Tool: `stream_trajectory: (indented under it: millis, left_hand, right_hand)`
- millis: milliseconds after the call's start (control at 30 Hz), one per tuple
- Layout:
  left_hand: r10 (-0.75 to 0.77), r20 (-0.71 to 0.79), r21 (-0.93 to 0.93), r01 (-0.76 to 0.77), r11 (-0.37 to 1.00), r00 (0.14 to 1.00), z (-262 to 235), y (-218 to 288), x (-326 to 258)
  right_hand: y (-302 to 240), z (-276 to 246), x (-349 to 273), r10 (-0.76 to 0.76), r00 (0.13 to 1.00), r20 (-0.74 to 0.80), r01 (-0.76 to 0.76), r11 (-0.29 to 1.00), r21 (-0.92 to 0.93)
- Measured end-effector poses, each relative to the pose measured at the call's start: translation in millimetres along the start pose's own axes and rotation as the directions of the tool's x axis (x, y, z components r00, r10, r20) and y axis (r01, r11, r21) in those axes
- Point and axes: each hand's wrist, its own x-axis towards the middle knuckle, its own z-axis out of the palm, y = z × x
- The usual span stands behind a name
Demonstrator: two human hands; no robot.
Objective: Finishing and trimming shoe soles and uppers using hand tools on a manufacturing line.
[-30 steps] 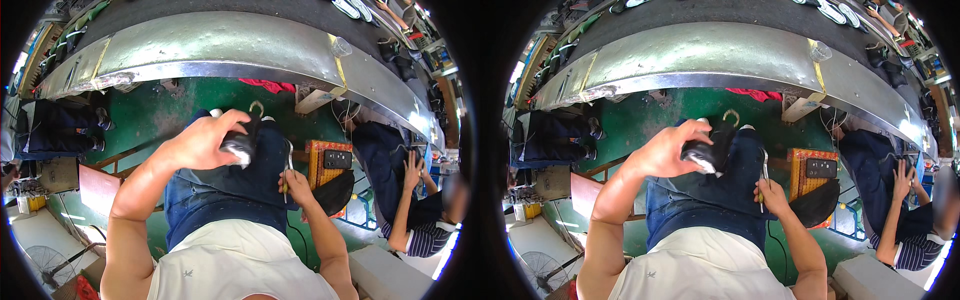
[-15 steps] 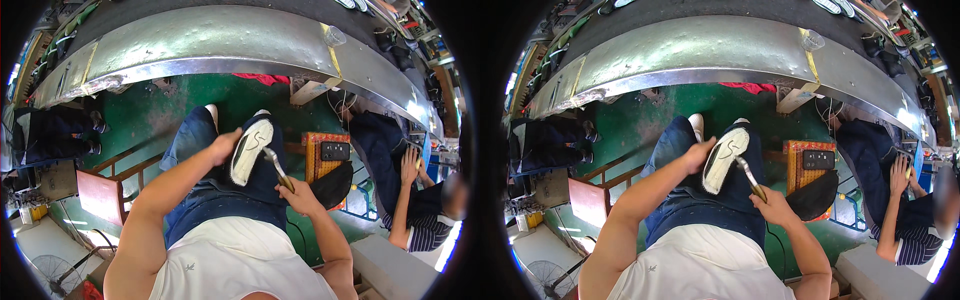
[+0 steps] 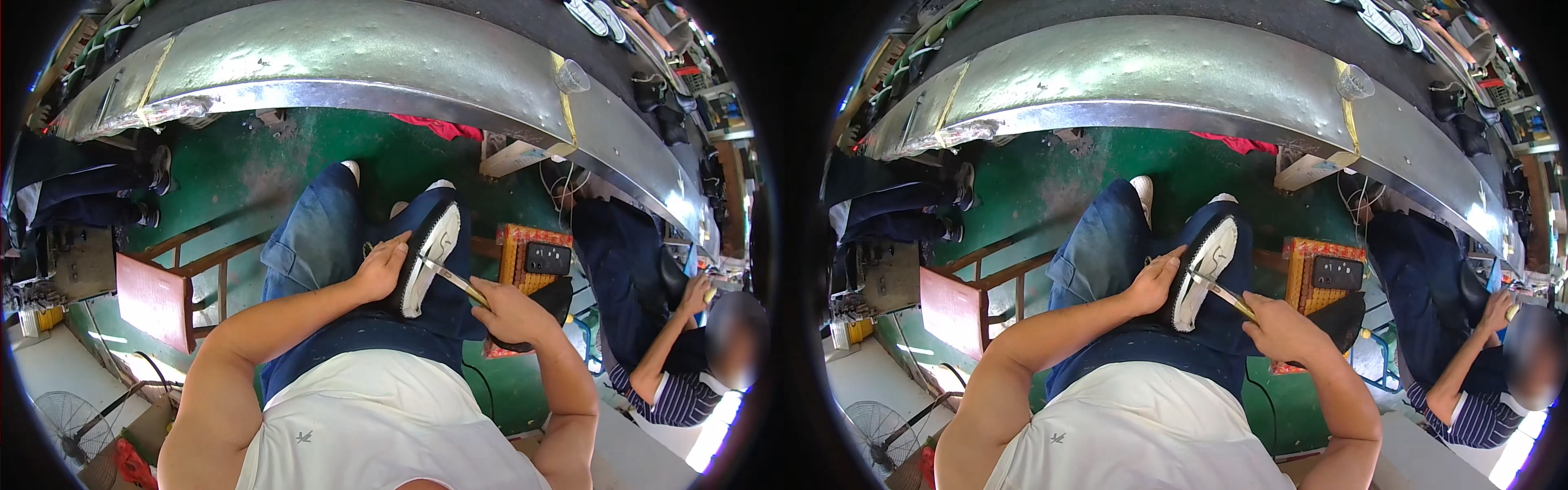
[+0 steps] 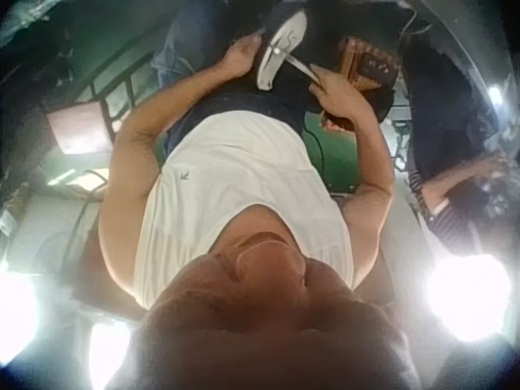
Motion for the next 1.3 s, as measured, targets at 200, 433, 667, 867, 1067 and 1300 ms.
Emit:
stream_trajectory:
  millis: [200, 433, 667, 867, 1067, 1300]
  left_hand:
    - [-0.055, 0.037, 0.017, 0.054, 0.998, 0.998, 0, 4, -10]
    - [0.028, 0.068, -0.741, 0.031, 0.671, 0.997, -14, 12, -13]
    - [-0.006, -0.038, -0.360, -0.007, 0.933, 0.999, -19, -5, -4]
    - [-0.034, -0.046, -0.358, 0.015, 0.933, 0.998, -12, 9, 2]
    - [-0.143, -0.050, -0.530, 0.095, 0.843, 0.988, -14, 27, 9]
    - [0.014, -0.128, -0.282, -0.049, 0.958, 0.992, -11, 25, 5]
  right_hand:
    - [-29, -52, 44, 0.124, 0.915, 0.384, -0.053, 0.980, -0.190]
    - [-17, 13, 62, -0.018, 0.997, 0.079, 0.013, 0.998, 0.065]
    - [-10, 110, 63, 0.137, 0.952, -0.275, -0.002, 0.898, 0.440]
    - [2, 13, 54, -0.074, 0.977, -0.201, 0.086, 0.995, 0.047]
    - [9, 1, 79, 0.028, 0.995, -0.092, -0.026, 0.999, 0.030]
    - [22, 7, 76, 0.125, 0.938, 0.324, -0.324, 0.653, 0.685]
